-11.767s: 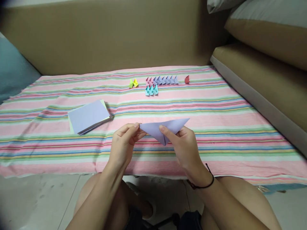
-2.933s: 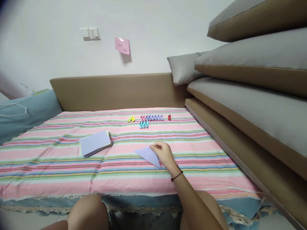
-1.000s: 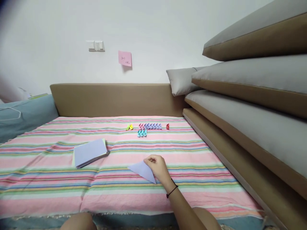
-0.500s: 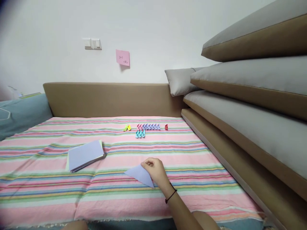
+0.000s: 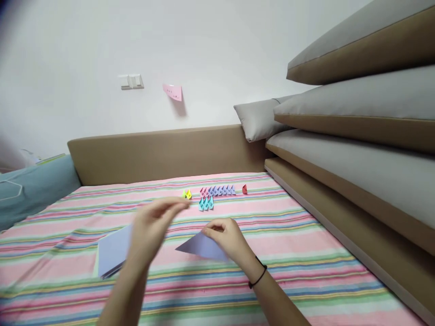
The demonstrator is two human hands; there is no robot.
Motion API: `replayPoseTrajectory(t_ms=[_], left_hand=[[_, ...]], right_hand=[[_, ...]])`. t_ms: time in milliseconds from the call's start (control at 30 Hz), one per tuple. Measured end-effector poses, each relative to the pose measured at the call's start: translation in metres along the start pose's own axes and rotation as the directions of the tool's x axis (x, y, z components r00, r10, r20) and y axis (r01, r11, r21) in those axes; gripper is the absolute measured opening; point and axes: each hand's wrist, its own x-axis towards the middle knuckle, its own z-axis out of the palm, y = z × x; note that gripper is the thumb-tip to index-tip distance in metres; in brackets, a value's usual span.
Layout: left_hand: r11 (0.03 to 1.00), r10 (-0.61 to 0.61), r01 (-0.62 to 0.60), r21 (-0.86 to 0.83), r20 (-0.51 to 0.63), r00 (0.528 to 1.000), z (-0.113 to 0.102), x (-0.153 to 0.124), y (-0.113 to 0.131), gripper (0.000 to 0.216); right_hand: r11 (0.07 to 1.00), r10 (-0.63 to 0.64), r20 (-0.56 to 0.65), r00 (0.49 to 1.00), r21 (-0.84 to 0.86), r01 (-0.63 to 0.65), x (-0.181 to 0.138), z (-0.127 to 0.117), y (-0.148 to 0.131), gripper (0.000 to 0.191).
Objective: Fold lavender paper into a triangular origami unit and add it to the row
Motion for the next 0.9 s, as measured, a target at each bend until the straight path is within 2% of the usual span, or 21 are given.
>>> replayPoseTrajectory(t_ms=[100, 133, 233, 333, 433, 567, 667, 767, 833, 900], left_hand=[[0.998, -0.052, 0.039, 0.056, 0.261, 0.964, 0.031, -0.002, -0.028, 0.02], [0.994, -0.094, 0.071, 0.086, 0.307, 0.947, 0.041, -0.005, -0.037, 0.022], [0.982, -0.185, 0.159, 0.105, 0.338, 0.923, 0.059, -0.019, -0.059, 0.025], [0.959, -0.282, 0.271, 0.082, 0.344, 0.895, 0.063, -0.027, -0.068, 0.026], [0.932, -0.334, 0.362, -0.022, 0.337, 0.88, 0.061, -0.028, -0.072, 0.022], [0.925, -0.337, 0.372, -0.071, 0.295, 0.894, 0.054, -0.027, -0.079, 0.021], [0.929, -0.338, 0.366, -0.049, 0.288, 0.896, 0.044, -0.027, -0.084, 0.019], [0.94, -0.34, 0.341, 0.02, 0.156, 0.927, 0.037, -0.028, -0.084, 0.018], [0.937, -0.344, 0.348, -0.031, 0.088, 0.935, 0.038, -0.03, -0.082, 0.02], [0.913, -0.359, 0.376, -0.159, 0.125, 0.925, 0.043, -0.032, -0.08, 0.023]], right_hand=[[0.988, -0.067, -0.064, 0.996, -0.142, 0.058, 0.002, -0.003, 0.013, 0.018], [0.981, -0.067, -0.083, 0.994, -0.188, 0.051, 0.0, -0.004, 0.019, 0.019], [0.964, -0.014, -0.119, 0.993, -0.267, -0.018, -0.008, -0.007, 0.032, 0.023], [0.964, 0.048, -0.179, 0.983, -0.25, -0.093, -0.012, -0.009, 0.036, 0.023], [0.967, 0.074, -0.19, 0.979, -0.225, -0.116, -0.01, -0.012, 0.036, 0.022], [0.967, 0.108, -0.31, 0.944, -0.186, -0.172, -0.009, -0.026, 0.038, 0.023], [0.974, 0.139, -0.345, 0.928, -0.123, -0.192, -0.011, -0.039, 0.037, 0.026], [0.982, 0.156, -0.371, 0.915, -0.041, -0.184, -0.013, -0.045, 0.032, 0.026], [0.982, 0.174, -0.365, 0.914, -0.008, -0.19, -0.014, -0.045, 0.03, 0.026], [0.979, 0.195, -0.317, 0.928, 0.012, -0.202, -0.016, -0.041, 0.029, 0.025]])
